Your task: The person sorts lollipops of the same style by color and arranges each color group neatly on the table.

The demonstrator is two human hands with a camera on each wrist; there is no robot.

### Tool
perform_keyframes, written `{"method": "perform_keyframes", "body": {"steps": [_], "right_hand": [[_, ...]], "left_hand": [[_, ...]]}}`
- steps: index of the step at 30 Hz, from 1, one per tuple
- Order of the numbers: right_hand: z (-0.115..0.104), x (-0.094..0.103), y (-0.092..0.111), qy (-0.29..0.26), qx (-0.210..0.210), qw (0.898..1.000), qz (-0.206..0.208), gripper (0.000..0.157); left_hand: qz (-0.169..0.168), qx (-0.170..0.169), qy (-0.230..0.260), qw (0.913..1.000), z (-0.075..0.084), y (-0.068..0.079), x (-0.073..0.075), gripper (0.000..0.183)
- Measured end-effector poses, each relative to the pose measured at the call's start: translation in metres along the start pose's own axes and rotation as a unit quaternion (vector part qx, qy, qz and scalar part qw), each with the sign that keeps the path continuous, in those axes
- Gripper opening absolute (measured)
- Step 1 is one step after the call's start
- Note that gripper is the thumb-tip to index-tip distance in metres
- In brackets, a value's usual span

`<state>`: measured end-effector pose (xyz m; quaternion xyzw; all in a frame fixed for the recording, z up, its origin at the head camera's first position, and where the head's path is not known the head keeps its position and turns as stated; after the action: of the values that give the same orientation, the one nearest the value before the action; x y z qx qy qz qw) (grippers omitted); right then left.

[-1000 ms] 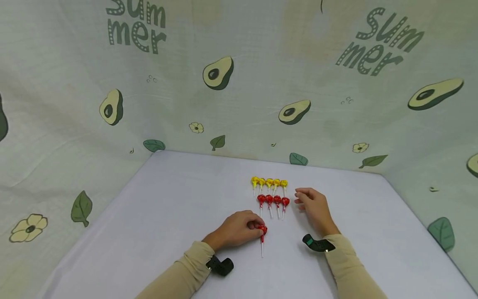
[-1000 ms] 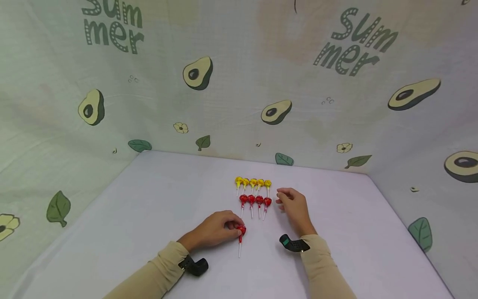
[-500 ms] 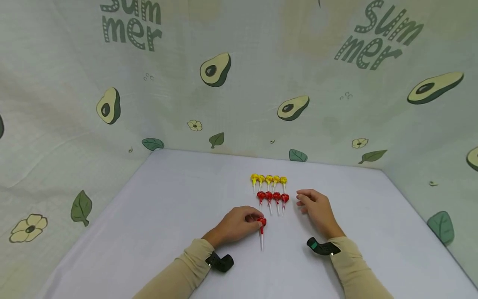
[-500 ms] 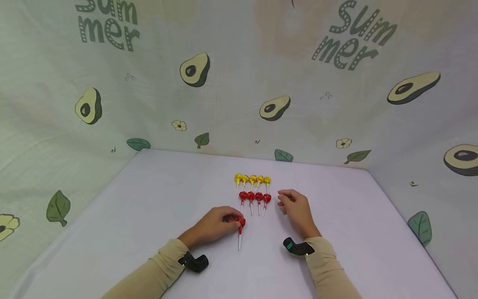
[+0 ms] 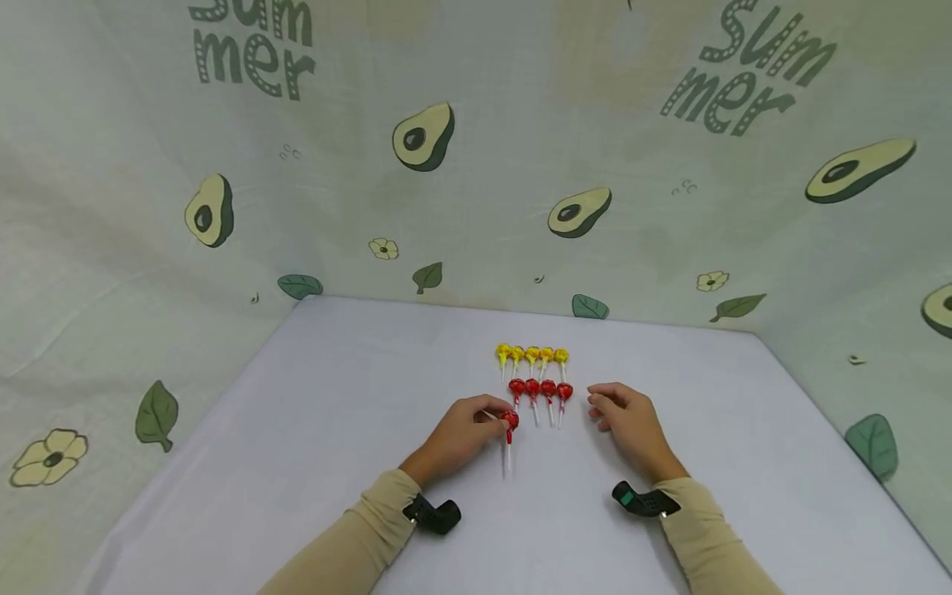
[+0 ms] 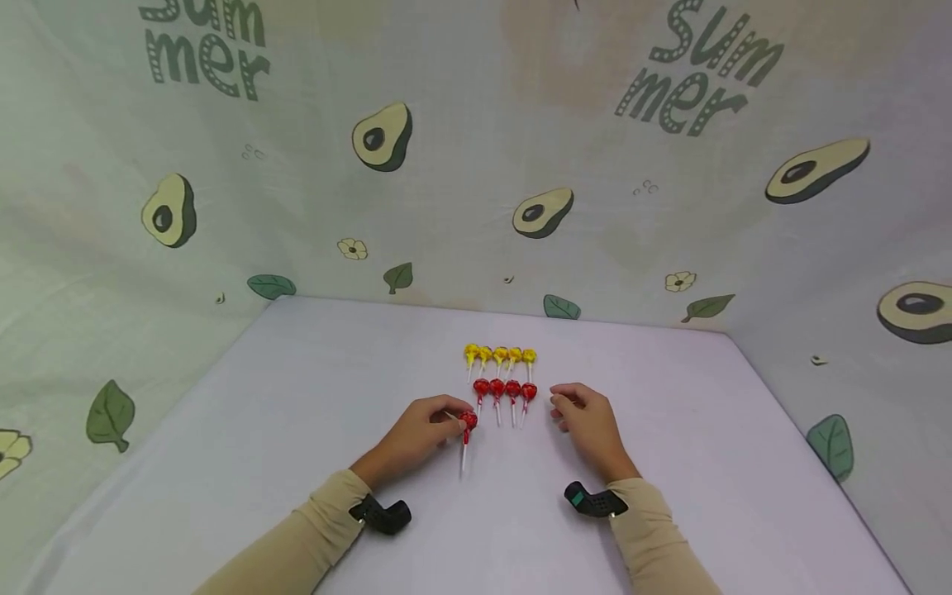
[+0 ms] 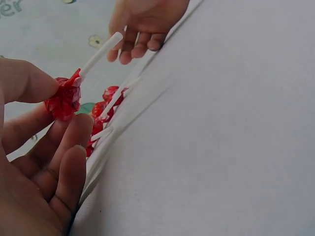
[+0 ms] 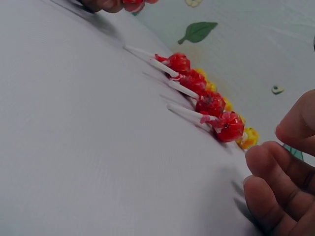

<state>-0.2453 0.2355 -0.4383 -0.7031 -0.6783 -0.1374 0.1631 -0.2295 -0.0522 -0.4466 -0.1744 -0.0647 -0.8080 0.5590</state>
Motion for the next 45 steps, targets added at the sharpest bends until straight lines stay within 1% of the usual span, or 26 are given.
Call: {"method": "perform_keyframes", "body": {"steps": [4, 7, 10, 14, 18, 20, 22, 27, 30, 34, 38, 45], "right_hand": [[0.003, 0.001, 0.003, -0.004, -0.012, 1.000, 0.009, 0.028], [0.004, -0.001, 0.003, -0.010, -0.012, 1.000, 0.008, 0.029], [0.005, -0.003, 0.003, -0.008, -0.013, 1.000, 0.005, 0.028], [0.007, -0.002, 0.005, 0.001, -0.016, 1.000, 0.010, 0.026], [0.008, -0.002, 0.004, 0.001, -0.013, 1.000, 0.008, 0.026], [0.008, -0.002, 0.003, 0.004, -0.012, 1.000, 0.002, 0.026], [0.008, -0.001, 0.004, 0.013, -0.010, 1.000, -0.001, 0.026], [0.007, 0.007, 0.009, 0.039, -0.004, 0.999, -0.004, 0.027], [0.005, 0.013, 0.014, 0.052, 0.004, 0.999, -0.005, 0.028], [0.001, 0.019, 0.018, 0.063, 0.015, 0.998, -0.001, 0.028], [0.000, 0.020, 0.017, 0.064, 0.020, 0.998, -0.001, 0.027], [0.006, 0.017, 0.015, 0.068, 0.009, 0.998, -0.002, 0.029]], "left_hand": [[-0.003, 0.005, 0.034, 0.9994, 0.000, -0.001, 0.004, 0.021], [0.006, 0.002, 0.049, 0.9988, 0.000, -0.001, 0.007, 0.022], [0.012, 0.002, 0.052, 0.9986, -0.002, -0.002, 0.006, 0.024], [0.022, -0.001, 0.032, 0.9992, -0.004, -0.004, 0.003, 0.027], [0.051, 0.000, 0.007, 0.9987, 0.001, -0.004, 0.004, 0.029], [0.063, 0.004, 0.002, 0.9980, 0.003, -0.003, 0.005, 0.029], [0.065, 0.011, 0.009, 0.9978, 0.002, -0.003, 0.006, 0.029], [0.062, 0.032, 0.053, 0.9962, 0.001, -0.005, 0.005, 0.029], [0.068, 0.043, 0.061, 0.9949, 0.001, -0.006, 0.008, 0.028], [0.067, 0.049, 0.040, 0.9957, 0.004, -0.010, 0.012, 0.029], [0.064, 0.049, 0.014, 0.9966, 0.005, -0.014, 0.015, 0.030], [0.086, 0.062, -0.034, 0.9938, 0.000, -0.025, 0.018, 0.027]]}}
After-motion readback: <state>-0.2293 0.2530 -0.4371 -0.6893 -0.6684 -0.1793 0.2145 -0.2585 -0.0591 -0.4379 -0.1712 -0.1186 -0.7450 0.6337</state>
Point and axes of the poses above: each hand's wrist, its own y-axis away from the middle knuckle, its own x-axis out of the back of the hand, z = x × y, the point moved 2 cm from there along -y, towards the middle knuckle
